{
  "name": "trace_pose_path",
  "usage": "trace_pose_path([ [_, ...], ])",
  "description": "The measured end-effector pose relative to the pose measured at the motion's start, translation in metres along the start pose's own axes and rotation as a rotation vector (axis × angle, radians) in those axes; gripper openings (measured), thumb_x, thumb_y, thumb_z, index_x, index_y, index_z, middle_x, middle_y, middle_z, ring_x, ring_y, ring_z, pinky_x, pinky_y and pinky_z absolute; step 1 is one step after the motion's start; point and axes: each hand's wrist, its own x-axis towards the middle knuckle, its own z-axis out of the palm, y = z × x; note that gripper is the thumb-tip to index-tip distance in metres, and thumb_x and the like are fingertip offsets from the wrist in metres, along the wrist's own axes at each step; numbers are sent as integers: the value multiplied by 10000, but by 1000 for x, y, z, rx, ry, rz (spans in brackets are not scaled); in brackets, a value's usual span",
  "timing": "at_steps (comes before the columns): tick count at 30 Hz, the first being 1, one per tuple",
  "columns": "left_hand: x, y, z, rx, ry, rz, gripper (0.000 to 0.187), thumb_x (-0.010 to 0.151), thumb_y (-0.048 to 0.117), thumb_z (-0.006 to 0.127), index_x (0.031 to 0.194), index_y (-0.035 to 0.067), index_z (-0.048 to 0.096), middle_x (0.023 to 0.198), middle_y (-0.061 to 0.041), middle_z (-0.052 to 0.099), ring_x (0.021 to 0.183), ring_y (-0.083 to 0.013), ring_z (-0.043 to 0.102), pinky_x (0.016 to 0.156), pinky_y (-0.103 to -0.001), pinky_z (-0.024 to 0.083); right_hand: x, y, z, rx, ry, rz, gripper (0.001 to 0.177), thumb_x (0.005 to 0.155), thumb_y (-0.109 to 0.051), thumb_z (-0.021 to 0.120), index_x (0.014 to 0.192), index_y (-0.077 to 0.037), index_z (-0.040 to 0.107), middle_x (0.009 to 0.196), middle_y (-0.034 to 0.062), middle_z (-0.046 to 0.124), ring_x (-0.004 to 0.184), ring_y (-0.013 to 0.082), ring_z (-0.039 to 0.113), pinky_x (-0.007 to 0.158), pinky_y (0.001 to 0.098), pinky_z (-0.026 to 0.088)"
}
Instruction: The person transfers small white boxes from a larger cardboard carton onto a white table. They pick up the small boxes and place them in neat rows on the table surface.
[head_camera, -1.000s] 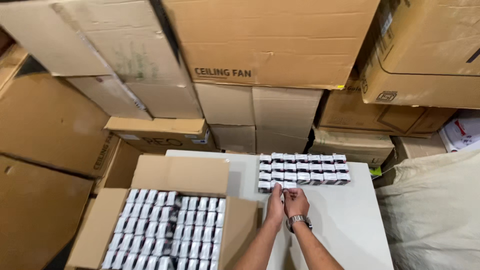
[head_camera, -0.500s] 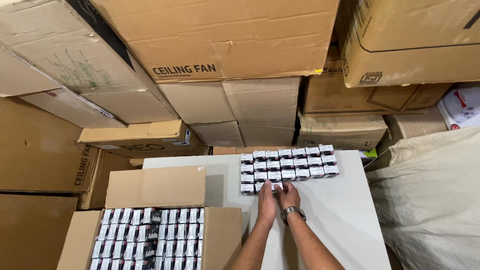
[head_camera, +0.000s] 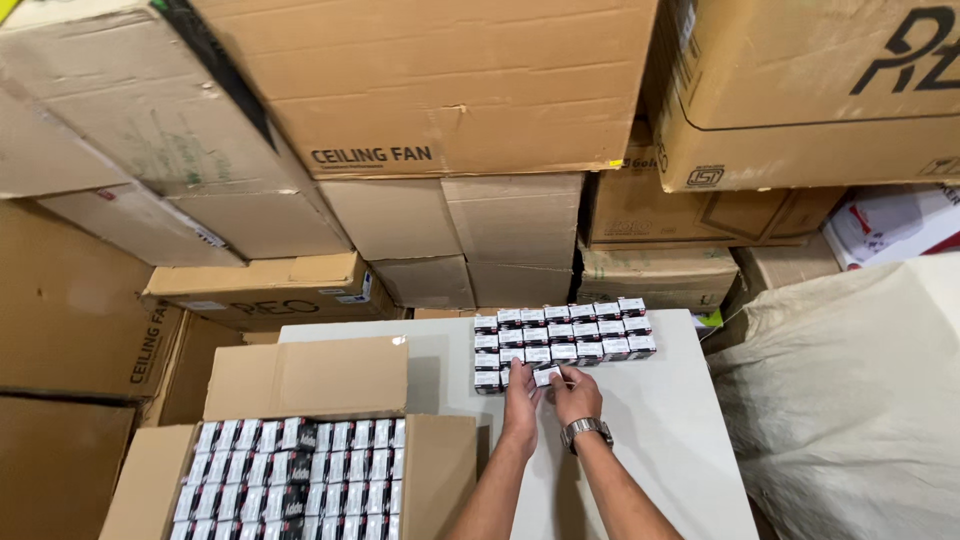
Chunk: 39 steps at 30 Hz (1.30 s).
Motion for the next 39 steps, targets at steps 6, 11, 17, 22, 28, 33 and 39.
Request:
trace_pose_path([
  [6, -46, 33, -41, -325, 35, 21, 690, 931, 564, 457, 1497, 175, 521, 1609, 15, 502, 1510, -224, 412, 1197, -463, 357, -31, -21, 21, -31, 8, -317, 322, 878, -366, 743, 1152, -205, 794, 1150, 55, 715, 910, 195, 739, 887, 306, 540],
  [11, -68, 38, -125, -599, 94, 224, 470, 999, 421, 479, 1371, 140, 539, 1454, -52, 556, 1394, -177, 504, 1147, -367, 375, -110, -67, 67, -104, -216, -473, 382, 861, -404, 742, 1171, -185, 788, 1086, 40, 755, 877, 178, 728, 847, 309, 532],
  [17, -118, 73, -239, -856, 300, 231, 770, 958, 489, 544, 1504, -40, 421, 1616, -238, 367, 1529, -309, 338, 1262, -405, 292, -234, -111, 131, -200, -486, -501, 288, 855, -352, 750, 1096, -209, 812, 1110, 24, 756, 880, 176, 735, 870, 306, 536],
  [22, -192, 114, -288, -965, 426, 151, 822, 993, 508, 482, 1584, -28, 284, 1675, -223, 272, 1555, -295, 299, 1265, -369, 282, -283, -100, 190, -335, -665, -479, 305, 865, -373, 729, 1130, -247, 815, 1061, -37, 826, 933, 120, 754, 879, 263, 526],
  [28, -237, 132, -311, -1097, 639, 114, 746, 1025, 400, 485, 1528, -130, 336, 1584, -315, 386, 1476, -370, 414, 1244, -415, 341, -328, -97, 223, -524, -733, -400, 286, 871, -411, 765, 1129, -299, 816, 949, -20, 820, 540, 112, 566, 547, 286, 446],
  [33, -244, 128, -325, -1069, 713, 33, 690, 1037, 351, 468, 1518, -130, 354, 1536, -325, 443, 1423, -367, 478, 1218, -413, 388, -333, -65, 252, -479, -730, -367, 291, 827, -343, 818, 1096, -234, 825, 1018, -16, 823, 901, 133, 753, 831, 300, 575],
  [39, -152, 36, -358, -982, 613, 77, 681, 901, 500, 550, 1391, 29, 580, 1189, -141, 568, 1082, -233, 535, 890, -357, 409, -271, 13, 312, -319, -728, -440, 399, 754, -386, 852, 1074, -153, 804, 998, 27, 822, 930, 130, 760, 854, 268, 572],
])
